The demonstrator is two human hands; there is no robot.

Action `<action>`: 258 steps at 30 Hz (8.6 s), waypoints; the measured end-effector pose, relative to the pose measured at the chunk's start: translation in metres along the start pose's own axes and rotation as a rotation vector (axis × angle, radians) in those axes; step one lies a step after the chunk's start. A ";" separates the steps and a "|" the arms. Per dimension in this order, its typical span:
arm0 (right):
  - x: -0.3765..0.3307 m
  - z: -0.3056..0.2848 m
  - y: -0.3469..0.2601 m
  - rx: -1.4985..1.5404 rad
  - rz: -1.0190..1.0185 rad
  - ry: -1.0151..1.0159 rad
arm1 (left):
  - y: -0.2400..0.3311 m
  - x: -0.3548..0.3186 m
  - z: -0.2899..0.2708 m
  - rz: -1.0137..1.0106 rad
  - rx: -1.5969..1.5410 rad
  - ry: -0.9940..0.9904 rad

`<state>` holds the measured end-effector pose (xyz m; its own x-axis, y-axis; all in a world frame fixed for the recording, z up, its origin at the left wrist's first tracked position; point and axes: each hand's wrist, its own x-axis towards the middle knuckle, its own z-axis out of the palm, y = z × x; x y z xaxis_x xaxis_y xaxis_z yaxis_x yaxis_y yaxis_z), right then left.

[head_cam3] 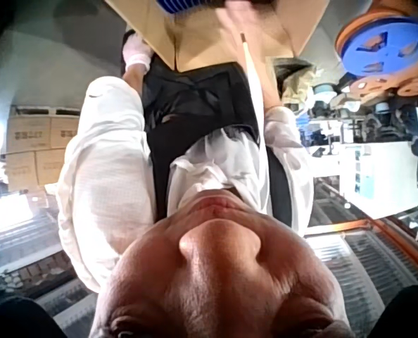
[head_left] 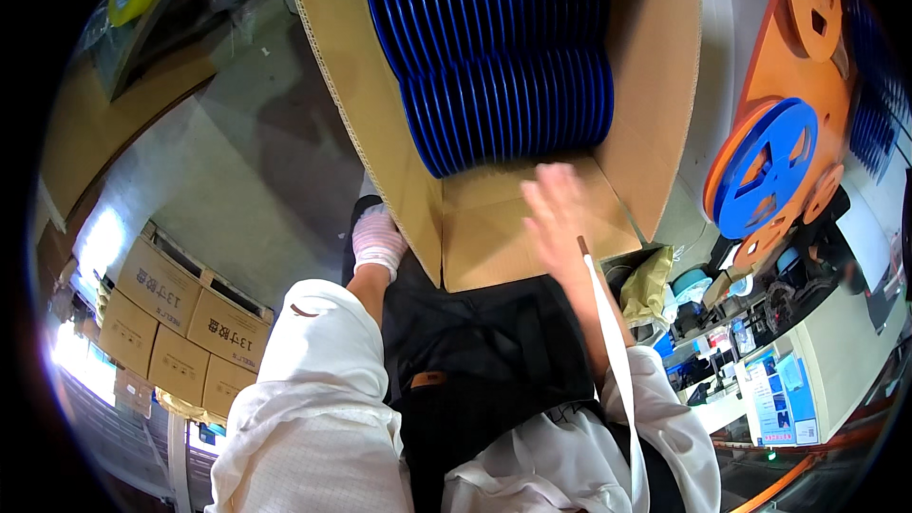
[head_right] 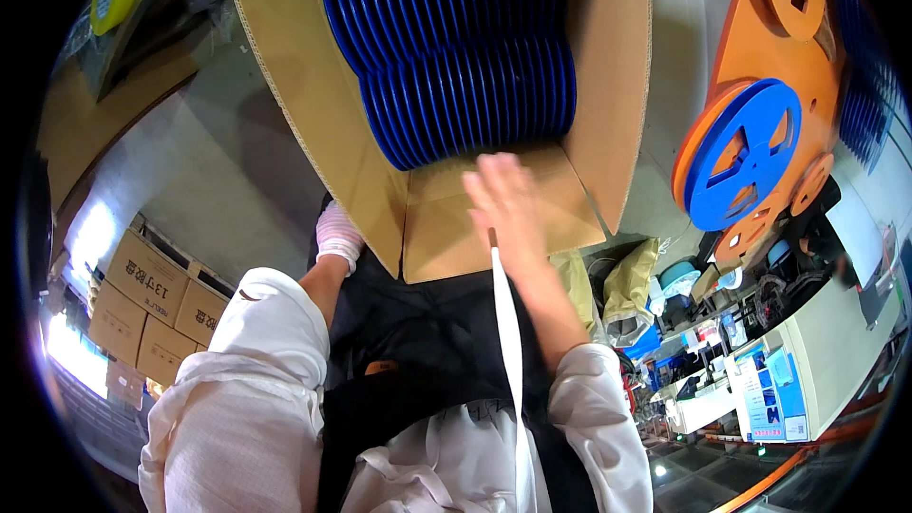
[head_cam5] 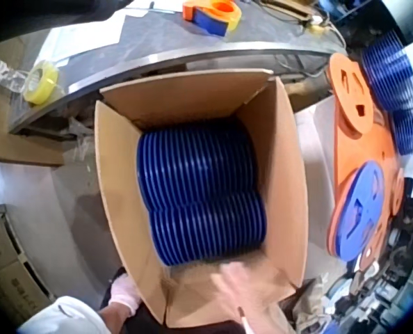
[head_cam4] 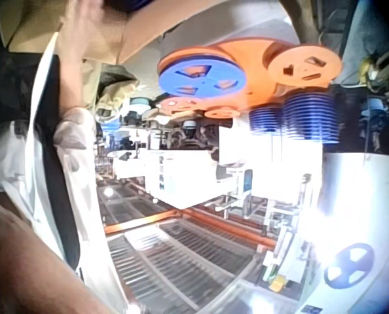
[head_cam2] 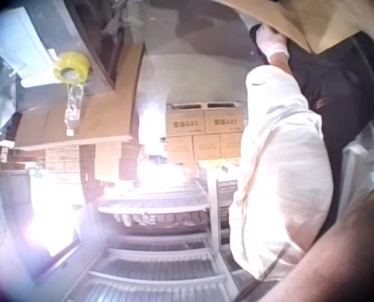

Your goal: The person packs blue plastic spools into a cardboard box. They pick up the spools from a stack on a table, inspect them briefly, and place them vertically into the box. The person continues this process, filling the box with spools until it is full.

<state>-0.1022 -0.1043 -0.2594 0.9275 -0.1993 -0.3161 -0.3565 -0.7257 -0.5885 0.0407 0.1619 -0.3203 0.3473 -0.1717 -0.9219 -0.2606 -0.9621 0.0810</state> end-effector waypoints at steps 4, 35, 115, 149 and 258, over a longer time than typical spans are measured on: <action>0.054 0.081 -0.026 0.249 -0.006 -0.014 | -0.008 0.003 0.007 0.032 0.020 -0.037; 0.105 0.172 -0.042 -0.077 0.158 -0.057 | -0.018 0.008 0.008 0.047 0.007 -0.028; 0.224 0.044 0.025 -0.001 0.028 0.392 | -0.026 -0.002 0.026 0.068 -0.135 0.094; 0.267 0.029 -0.031 0.108 0.136 0.426 | -0.030 0.003 0.014 0.083 -0.096 0.133; 0.083 0.090 -0.091 0.208 0.223 -0.209 | -0.022 -0.061 0.012 0.087 -0.472 0.477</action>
<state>-0.0030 0.0045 -0.2988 0.7895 -0.1828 -0.5860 -0.5820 -0.5261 -0.6201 0.0141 0.1965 -0.2706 0.7308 -0.2233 -0.6450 0.0783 -0.9113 0.4042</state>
